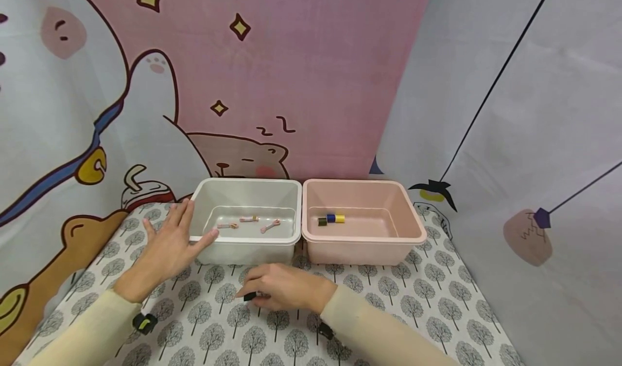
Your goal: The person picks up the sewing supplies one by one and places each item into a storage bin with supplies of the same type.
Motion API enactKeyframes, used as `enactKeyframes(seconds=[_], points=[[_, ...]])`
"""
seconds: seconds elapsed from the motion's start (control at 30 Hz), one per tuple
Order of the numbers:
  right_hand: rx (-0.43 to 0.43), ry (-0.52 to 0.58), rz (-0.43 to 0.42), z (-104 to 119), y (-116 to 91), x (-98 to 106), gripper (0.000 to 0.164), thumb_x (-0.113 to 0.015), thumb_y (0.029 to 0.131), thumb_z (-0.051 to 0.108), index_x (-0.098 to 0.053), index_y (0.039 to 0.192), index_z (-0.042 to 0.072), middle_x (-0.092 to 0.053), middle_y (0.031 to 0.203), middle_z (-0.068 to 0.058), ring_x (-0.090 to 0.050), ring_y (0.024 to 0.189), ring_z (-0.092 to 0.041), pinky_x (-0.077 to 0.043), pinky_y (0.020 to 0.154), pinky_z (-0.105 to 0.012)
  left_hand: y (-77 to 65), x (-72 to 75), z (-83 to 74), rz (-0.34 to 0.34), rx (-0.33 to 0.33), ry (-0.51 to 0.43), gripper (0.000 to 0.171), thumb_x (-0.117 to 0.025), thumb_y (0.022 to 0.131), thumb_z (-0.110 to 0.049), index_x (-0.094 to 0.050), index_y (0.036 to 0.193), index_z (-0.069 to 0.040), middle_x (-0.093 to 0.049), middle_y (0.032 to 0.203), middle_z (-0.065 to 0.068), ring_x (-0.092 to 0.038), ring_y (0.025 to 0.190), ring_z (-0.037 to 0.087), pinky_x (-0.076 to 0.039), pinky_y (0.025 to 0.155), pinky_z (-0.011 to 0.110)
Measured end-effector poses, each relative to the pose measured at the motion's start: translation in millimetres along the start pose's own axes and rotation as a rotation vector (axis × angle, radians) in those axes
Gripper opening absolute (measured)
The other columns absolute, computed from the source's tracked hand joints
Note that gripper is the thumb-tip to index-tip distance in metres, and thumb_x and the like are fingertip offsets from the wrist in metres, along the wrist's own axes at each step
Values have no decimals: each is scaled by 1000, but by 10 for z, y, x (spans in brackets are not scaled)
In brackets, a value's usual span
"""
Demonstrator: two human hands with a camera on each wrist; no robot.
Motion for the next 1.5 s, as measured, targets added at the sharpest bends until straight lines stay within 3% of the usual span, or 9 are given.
enactKeyframes(seconds=[0.43,1.5], points=[[3,-53,-76,68,-127,344,37,-86,108,18,-82,145,22,-82,141,7,-76,136,-10,-55,123,-18,-6,-10,8,-1,2,3,124,-49,109,-88,-13,185,4,-11,194,31,-9,180,60,11,124,102],[8,-194,-254,1,-472,1035,42,-95,99,15,-84,139,18,-86,133,6,-81,122,-13,-68,105,-27,-17,0,-17,-12,2,8,123,-50,109,-87,-16,185,4,-12,194,30,-9,180,60,11,123,102]])
Point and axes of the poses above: each hand's wrist, its own y-axis towards the middle knuckle, its own x-axis out of the back of the hand, z = x × y, the point moved 6 cm from there along y, towards the middle knuckle
